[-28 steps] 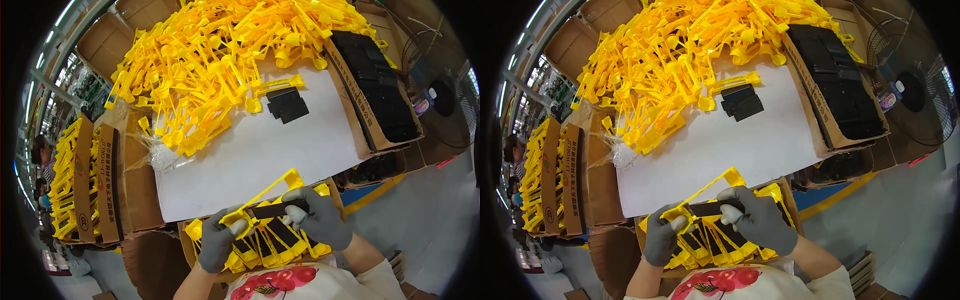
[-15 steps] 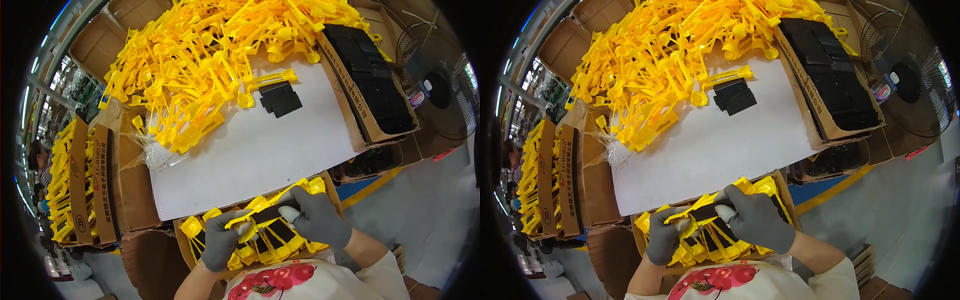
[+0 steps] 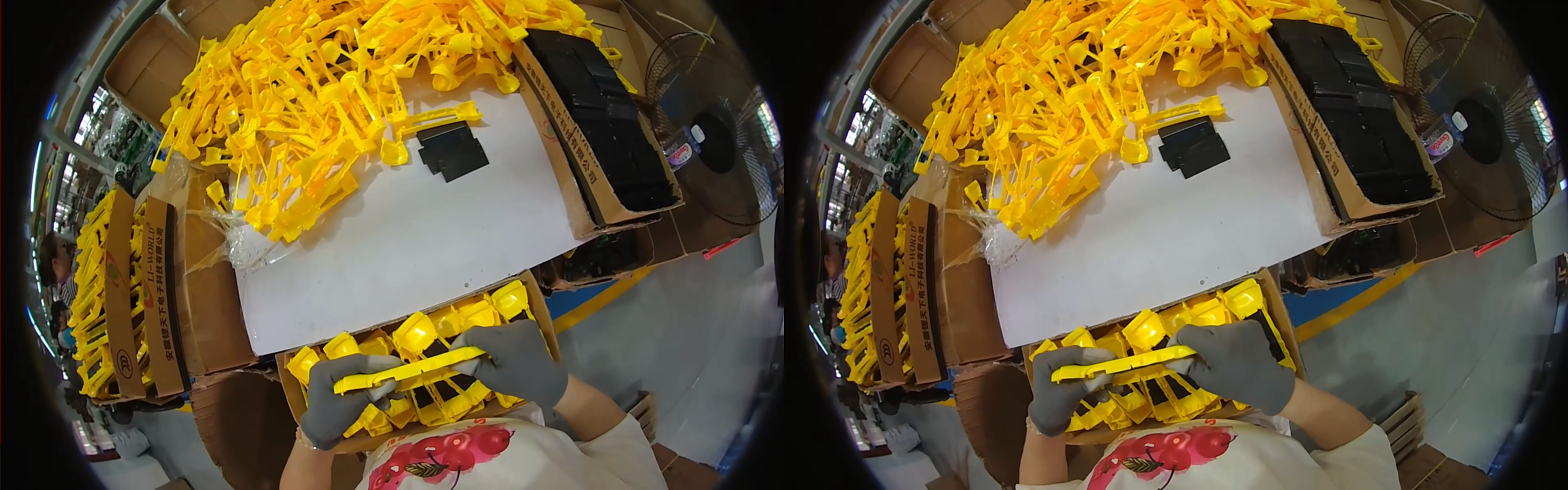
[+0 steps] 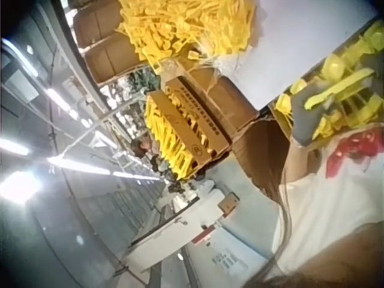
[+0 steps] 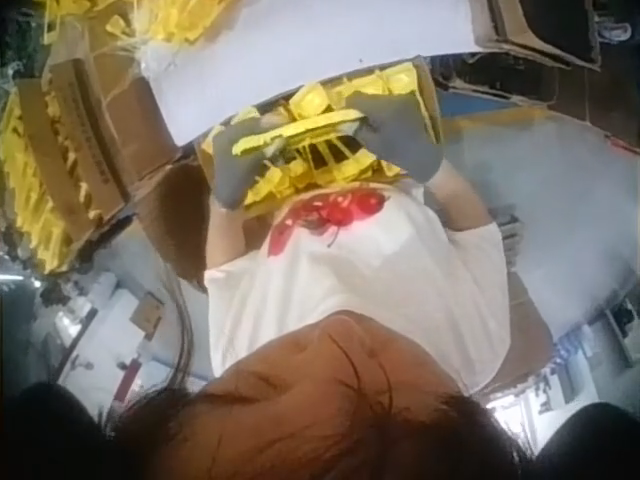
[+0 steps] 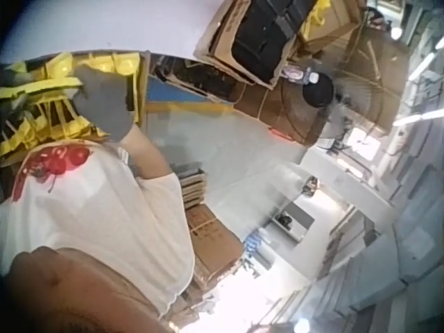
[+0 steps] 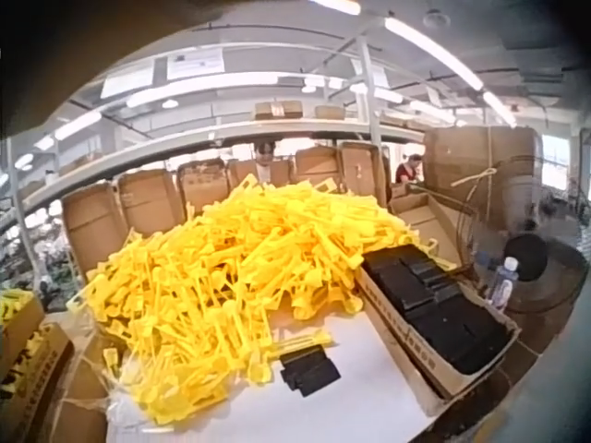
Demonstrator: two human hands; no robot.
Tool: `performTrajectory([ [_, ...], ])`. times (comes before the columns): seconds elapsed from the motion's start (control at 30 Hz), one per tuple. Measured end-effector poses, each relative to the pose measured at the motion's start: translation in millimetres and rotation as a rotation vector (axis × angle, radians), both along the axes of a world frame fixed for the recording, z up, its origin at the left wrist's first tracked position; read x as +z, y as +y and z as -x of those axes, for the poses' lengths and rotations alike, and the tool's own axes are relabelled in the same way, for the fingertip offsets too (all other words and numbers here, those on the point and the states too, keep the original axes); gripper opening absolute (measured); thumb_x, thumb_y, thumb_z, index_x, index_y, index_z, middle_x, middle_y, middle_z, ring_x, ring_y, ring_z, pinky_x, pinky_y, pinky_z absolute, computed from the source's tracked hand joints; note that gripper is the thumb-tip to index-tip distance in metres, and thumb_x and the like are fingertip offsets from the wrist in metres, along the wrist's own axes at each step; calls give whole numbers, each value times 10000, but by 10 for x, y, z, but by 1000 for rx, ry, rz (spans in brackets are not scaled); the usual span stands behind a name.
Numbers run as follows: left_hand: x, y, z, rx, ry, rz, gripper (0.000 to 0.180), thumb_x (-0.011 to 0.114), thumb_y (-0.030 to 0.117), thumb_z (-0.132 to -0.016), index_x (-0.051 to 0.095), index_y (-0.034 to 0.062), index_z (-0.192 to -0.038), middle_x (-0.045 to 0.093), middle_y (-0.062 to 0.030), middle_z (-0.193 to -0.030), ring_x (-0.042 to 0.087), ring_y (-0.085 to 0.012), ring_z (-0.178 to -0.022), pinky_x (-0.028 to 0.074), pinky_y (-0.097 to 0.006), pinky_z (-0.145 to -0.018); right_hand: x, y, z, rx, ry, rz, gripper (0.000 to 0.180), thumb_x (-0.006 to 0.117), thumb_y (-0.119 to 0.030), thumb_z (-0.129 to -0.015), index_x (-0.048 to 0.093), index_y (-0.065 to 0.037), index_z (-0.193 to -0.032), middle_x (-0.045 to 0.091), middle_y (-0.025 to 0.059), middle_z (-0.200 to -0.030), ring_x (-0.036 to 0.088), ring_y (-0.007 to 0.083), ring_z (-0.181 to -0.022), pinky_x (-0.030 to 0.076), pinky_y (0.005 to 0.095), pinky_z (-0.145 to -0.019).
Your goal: Assembling black electronic panels into yellow plastic light frames at a factory workbench.
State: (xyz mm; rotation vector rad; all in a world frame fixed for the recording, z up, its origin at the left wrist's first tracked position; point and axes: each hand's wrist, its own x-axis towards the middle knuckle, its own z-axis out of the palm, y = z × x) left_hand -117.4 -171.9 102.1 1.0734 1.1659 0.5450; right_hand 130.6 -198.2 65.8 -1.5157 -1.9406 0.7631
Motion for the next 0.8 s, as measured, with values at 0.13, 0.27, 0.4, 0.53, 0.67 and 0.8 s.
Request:
performTrajectory([
  [0.13,123,-17,7,75,136,-20,177,682,-71,-815,656,-62,-990,687,-101,-835,689,-145,-712,550,-217,-547,-86,-144,144,23,-33,74,255,754,-346,-797,670,-128,-899,652,43,-690,625,235,-555,488,312,-515],
  [0.27,225,205,532,-143,199,108,177,686,-1,-825,609,-15,-983,666,-63,-868,667,-113,-687,523,-207,-516,69,-134,143,25,237,403,369,789,-346,-732,665,-113,-990,622,12,-648,582,146,-511,472,259,-518],
  [0.4,13,450,709,-478,504,-73,263,768,90,-752,614,34,-957,667,-76,-802,682,-168,-718,514,-282,-591,-53,-29,-7,-90,60,204,431,809,-322,-725,671,-104,-1070,634,20,-666,594,124,-531,481,240,-536],
  [0.53,-71,501,307,-727,959,-495,507,828,284,-664,584,112,-1073,666,-140,-896,655,-354,-794,511,-411,-694,-97,88,-90,-76,25,105,416,759,-420,-779,648,-129,-1055,612,25,-617,623,182,-529,482,296,-503],
  [0.67,120,929,301,-556,1162,-795,618,826,410,-642,631,146,-1166,657,-118,-947,650,-316,-885,507,-415,-739,-203,440,-403,-296,-35,103,341,770,-367,-774,677,-128,-998,643,57,-654,637,193,-571,500,300,-555],
  [0.8,-274,1893,303,-151,1325,-1020,483,808,344,-689,660,59,-1049,656,-143,-943,620,-319,-836,507,-400,-786,-403,1214,-588,-278,-56,-96,217,679,-244,-840,667,-143,-1032,670,55,-862,658,215,-746,518,324,-662],
])
